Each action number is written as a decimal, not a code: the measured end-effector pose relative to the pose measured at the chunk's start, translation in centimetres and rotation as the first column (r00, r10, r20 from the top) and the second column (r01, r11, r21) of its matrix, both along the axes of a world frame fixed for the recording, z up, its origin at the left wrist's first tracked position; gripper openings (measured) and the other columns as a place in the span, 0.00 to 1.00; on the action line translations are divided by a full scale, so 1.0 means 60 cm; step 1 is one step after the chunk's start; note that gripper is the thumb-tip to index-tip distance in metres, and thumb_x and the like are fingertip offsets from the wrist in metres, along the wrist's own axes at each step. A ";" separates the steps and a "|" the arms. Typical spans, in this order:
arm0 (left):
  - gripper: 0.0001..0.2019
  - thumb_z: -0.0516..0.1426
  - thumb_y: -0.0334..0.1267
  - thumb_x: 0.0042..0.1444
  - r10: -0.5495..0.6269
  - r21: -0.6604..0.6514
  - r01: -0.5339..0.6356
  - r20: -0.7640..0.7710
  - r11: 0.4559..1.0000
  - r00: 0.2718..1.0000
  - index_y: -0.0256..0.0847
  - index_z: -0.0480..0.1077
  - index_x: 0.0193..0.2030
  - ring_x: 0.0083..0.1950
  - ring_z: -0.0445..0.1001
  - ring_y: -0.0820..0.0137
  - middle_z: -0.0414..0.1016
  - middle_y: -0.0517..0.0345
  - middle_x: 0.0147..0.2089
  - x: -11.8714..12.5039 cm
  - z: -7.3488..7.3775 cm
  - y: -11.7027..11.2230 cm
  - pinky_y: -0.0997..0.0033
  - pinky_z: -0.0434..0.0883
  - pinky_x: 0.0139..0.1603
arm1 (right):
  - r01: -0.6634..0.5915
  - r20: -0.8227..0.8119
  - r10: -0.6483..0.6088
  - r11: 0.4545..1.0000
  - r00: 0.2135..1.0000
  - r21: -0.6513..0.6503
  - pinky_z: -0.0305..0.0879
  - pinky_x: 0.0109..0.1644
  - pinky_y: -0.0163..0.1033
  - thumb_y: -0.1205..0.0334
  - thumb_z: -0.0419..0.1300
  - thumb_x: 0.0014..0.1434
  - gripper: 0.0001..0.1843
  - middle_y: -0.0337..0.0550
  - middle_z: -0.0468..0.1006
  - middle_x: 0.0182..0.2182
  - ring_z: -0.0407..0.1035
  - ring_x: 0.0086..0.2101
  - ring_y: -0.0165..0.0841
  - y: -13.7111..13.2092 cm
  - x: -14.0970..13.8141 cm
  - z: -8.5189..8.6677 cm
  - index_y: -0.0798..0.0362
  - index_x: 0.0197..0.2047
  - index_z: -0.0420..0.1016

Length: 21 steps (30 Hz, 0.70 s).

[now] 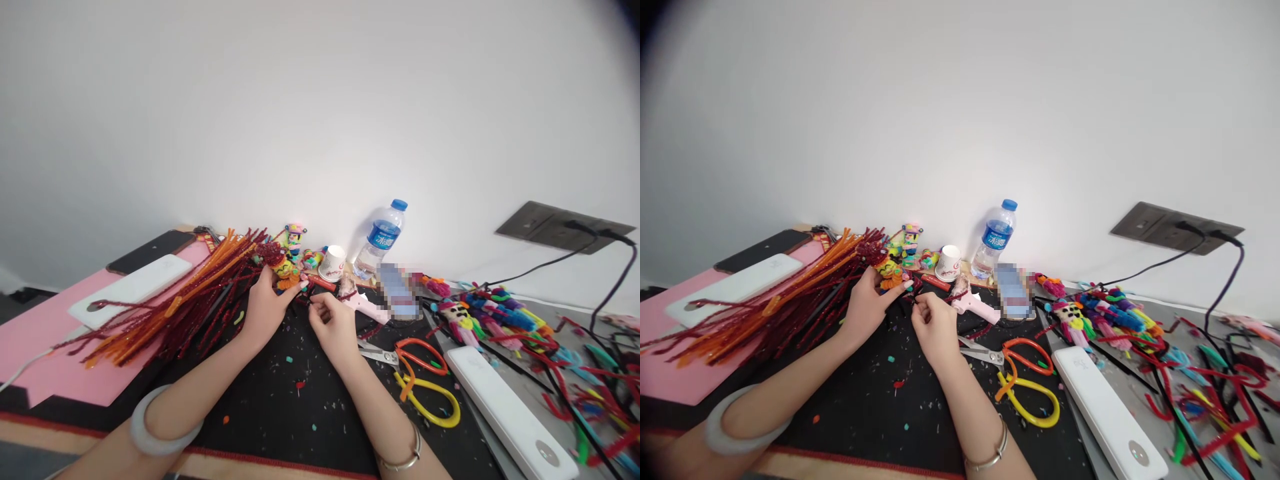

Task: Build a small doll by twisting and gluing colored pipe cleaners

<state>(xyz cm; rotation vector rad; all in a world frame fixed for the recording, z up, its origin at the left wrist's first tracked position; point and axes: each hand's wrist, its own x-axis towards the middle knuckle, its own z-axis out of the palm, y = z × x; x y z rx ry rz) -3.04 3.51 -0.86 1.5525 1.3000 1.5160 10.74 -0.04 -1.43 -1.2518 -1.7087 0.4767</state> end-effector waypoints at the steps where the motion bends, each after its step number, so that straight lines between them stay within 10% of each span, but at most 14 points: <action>1: 0.20 0.60 0.42 0.48 0.012 -0.002 -0.012 -0.015 1.000 1.000 0.40 0.63 0.47 0.47 0.73 0.63 0.74 0.50 0.47 0.000 0.000 0.000 0.62 0.68 0.48 | -0.001 0.045 0.000 1.000 0.999 0.025 0.59 0.26 0.31 0.68 0.52 0.54 0.05 0.35 0.66 0.20 0.61 0.20 0.26 0.000 0.000 0.000 0.54 0.32 0.68; 21: 0.20 0.61 0.39 0.44 -0.024 -0.077 0.035 0.131 0.996 0.991 0.37 0.66 0.45 0.47 0.73 0.64 0.75 0.50 0.46 -0.005 0.005 0.011 0.63 0.68 0.50 | -0.094 0.274 0.048 0.983 0.960 0.158 0.66 0.38 0.35 0.71 0.48 0.60 0.13 0.46 0.72 0.33 0.68 0.34 0.32 0.009 0.007 -0.002 0.54 0.36 0.73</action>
